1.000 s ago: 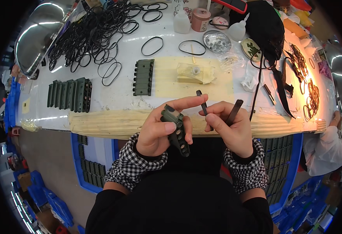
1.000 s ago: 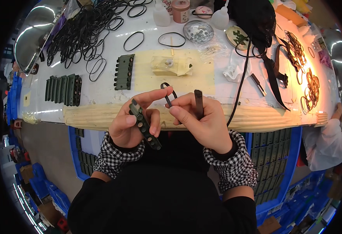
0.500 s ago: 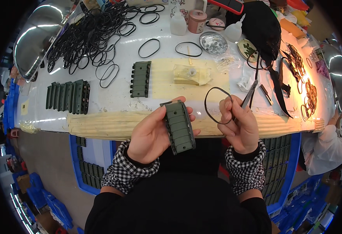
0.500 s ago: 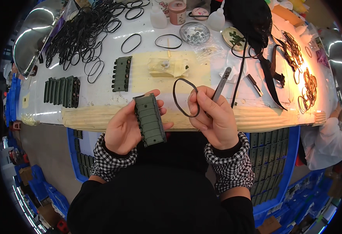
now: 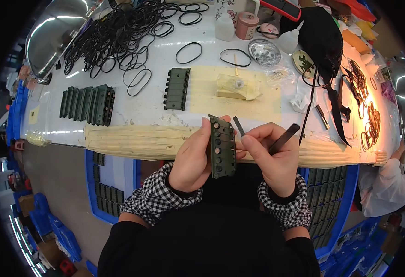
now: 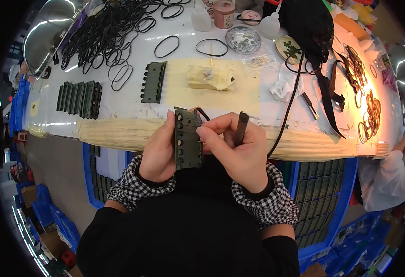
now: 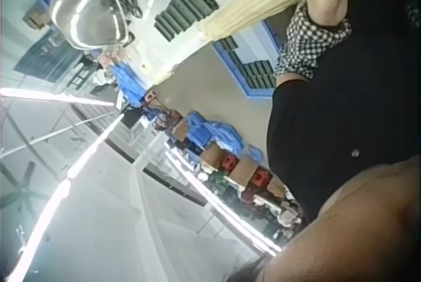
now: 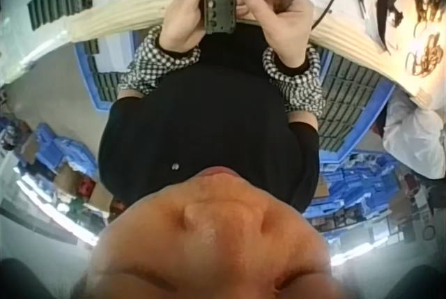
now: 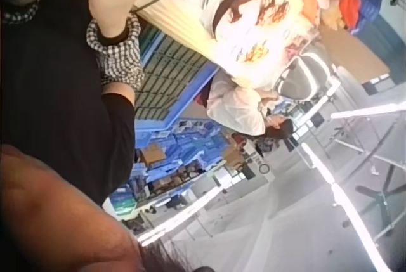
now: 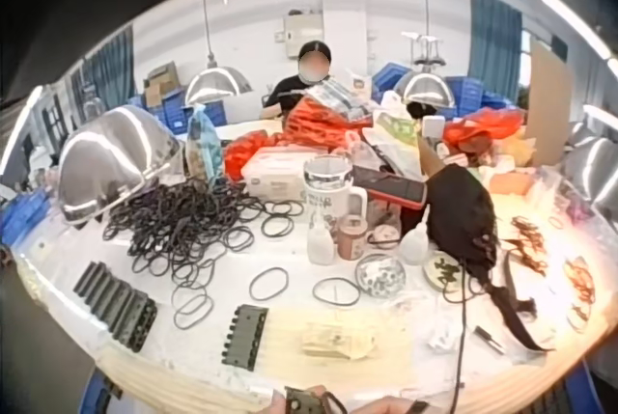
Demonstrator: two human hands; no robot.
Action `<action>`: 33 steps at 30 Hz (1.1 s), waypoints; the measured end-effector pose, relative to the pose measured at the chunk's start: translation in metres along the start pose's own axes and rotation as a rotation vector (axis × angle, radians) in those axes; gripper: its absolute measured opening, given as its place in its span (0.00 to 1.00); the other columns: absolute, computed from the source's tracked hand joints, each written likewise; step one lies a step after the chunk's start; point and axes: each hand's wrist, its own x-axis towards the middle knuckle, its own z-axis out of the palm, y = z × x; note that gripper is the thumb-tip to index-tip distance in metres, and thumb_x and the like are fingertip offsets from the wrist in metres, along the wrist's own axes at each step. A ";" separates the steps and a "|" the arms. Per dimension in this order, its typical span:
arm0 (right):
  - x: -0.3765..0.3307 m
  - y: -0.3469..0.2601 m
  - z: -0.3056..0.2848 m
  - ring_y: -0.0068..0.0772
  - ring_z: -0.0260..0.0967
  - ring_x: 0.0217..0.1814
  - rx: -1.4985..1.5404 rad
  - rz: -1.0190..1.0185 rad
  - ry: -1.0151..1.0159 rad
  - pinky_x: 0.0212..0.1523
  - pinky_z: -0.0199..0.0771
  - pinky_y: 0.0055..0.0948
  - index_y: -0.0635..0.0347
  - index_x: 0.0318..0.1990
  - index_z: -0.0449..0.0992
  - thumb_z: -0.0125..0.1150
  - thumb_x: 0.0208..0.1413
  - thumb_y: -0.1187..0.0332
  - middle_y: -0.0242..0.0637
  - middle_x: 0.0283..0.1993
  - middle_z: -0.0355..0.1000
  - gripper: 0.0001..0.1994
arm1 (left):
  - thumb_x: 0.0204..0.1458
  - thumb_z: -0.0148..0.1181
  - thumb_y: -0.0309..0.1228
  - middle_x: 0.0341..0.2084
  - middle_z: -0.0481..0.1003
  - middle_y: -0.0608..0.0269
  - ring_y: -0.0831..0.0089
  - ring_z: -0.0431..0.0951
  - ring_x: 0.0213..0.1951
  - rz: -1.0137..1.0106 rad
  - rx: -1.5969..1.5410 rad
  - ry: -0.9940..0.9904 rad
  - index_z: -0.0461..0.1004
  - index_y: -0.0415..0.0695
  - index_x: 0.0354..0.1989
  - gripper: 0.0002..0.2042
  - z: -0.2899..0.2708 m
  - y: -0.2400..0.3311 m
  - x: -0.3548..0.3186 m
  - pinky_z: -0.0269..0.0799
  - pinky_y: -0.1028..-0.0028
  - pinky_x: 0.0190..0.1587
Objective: Assembling small green plastic components using tweezers and a metal pick on a factory workbench.
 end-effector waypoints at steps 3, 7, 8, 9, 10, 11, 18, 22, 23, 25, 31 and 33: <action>0.002 0.004 0.004 0.05 0.50 0.17 -0.178 -0.076 -0.023 0.18 0.47 0.12 0.66 0.33 0.77 0.64 0.51 0.76 0.25 0.23 0.72 0.04 | 0.65 0.39 0.38 0.51 0.66 0.58 0.69 0.69 0.52 0.042 0.056 -0.024 0.53 0.36 0.65 0.24 0.005 0.001 -0.008 0.69 0.68 0.54; 0.004 0.008 0.007 0.04 0.49 0.16 -0.123 -0.091 -0.009 0.17 0.44 0.12 0.66 0.32 0.76 0.64 0.50 0.76 0.23 0.22 0.71 0.03 | 0.60 0.50 0.26 0.56 0.61 0.56 0.68 0.66 0.56 0.144 0.237 -0.070 0.50 0.36 0.66 0.27 0.006 0.002 -0.012 0.67 0.69 0.56; 0.004 0.008 0.007 0.04 0.49 0.16 -0.103 -0.083 -0.009 0.16 0.44 0.12 0.66 0.32 0.76 0.64 0.51 0.76 0.22 0.22 0.70 0.03 | 0.58 0.52 0.24 0.56 0.60 0.56 0.68 0.66 0.56 0.186 0.306 -0.087 0.48 0.35 0.66 0.29 0.003 0.001 -0.012 0.68 0.69 0.56; 0.004 0.007 0.006 0.04 0.48 0.16 -0.126 -0.099 0.008 0.16 0.44 0.12 0.66 0.32 0.76 0.64 0.51 0.76 0.22 0.22 0.70 0.03 | 0.57 0.53 0.23 0.56 0.60 0.56 0.68 0.66 0.56 0.223 0.364 -0.078 0.48 0.35 0.66 0.30 0.002 0.000 -0.011 0.68 0.69 0.56; 0.004 0.006 0.004 0.04 0.48 0.16 -0.149 -0.116 0.025 0.16 0.43 0.12 0.65 0.32 0.76 0.64 0.51 0.76 0.21 0.21 0.69 0.03 | 0.56 0.55 0.22 0.56 0.60 0.56 0.67 0.66 0.56 0.260 0.423 -0.069 0.48 0.35 0.67 0.31 0.001 0.000 -0.010 0.69 0.69 0.56; 0.004 0.005 0.003 0.04 0.48 0.16 -0.171 -0.133 0.036 0.16 0.43 0.12 0.65 0.32 0.76 0.64 0.51 0.76 0.21 0.21 0.69 0.03 | 0.54 0.56 0.20 0.56 0.60 0.55 0.67 0.66 0.56 0.297 0.482 -0.060 0.48 0.35 0.67 0.33 0.000 -0.001 -0.009 0.70 0.69 0.55; 0.006 -0.007 0.003 0.04 0.47 0.15 -0.249 -0.106 0.049 0.16 0.43 0.12 0.64 0.32 0.76 0.64 0.51 0.76 0.20 0.19 0.67 0.03 | 0.50 0.61 0.20 0.53 0.61 0.56 0.66 0.67 0.56 0.458 0.673 -0.003 0.50 0.37 0.66 0.35 -0.001 -0.006 -0.007 0.73 0.68 0.53; 0.005 -0.007 0.005 0.04 0.47 0.15 -0.291 -0.096 0.023 0.16 0.43 0.12 0.64 0.31 0.76 0.64 0.51 0.75 0.20 0.19 0.67 0.03 | 0.47 0.62 0.19 0.52 0.62 0.56 0.67 0.67 0.55 0.548 0.770 0.057 0.53 0.36 0.65 0.35 0.000 -0.005 -0.006 0.73 0.68 0.53; 0.005 -0.007 0.004 0.04 0.47 0.15 -0.307 -0.099 0.018 0.16 0.43 0.12 0.64 0.31 0.76 0.64 0.51 0.75 0.20 0.19 0.67 0.03 | 0.47 0.62 0.19 0.52 0.62 0.56 0.67 0.68 0.55 0.574 0.792 0.067 0.54 0.36 0.65 0.35 0.000 -0.005 -0.006 0.73 0.68 0.52; 0.005 -0.008 0.004 0.04 0.48 0.15 -0.300 -0.087 0.006 0.16 0.44 0.12 0.64 0.30 0.75 0.64 0.51 0.75 0.21 0.20 0.68 0.03 | 0.46 0.62 0.18 0.52 0.64 0.54 0.67 0.69 0.55 0.633 0.832 0.083 0.54 0.36 0.65 0.35 -0.002 -0.007 -0.005 0.72 0.69 0.53; 0.006 -0.011 0.007 0.04 0.50 0.16 -0.269 -0.050 -0.068 0.17 0.45 0.11 0.65 0.30 0.73 0.62 0.53 0.76 0.22 0.20 0.68 0.04 | 0.46 0.62 0.17 0.55 0.66 0.48 0.65 0.70 0.56 0.710 0.923 0.087 0.52 0.34 0.65 0.36 -0.005 -0.008 -0.005 0.68 0.69 0.57; 0.006 -0.007 0.007 0.05 0.51 0.16 -0.242 -0.040 -0.081 0.17 0.46 0.12 0.65 0.29 0.72 0.61 0.53 0.76 0.22 0.20 0.68 0.04 | 0.46 0.62 0.17 0.54 0.67 0.47 0.65 0.72 0.54 0.740 0.921 0.099 0.54 0.33 0.65 0.35 -0.005 -0.009 -0.005 0.69 0.70 0.55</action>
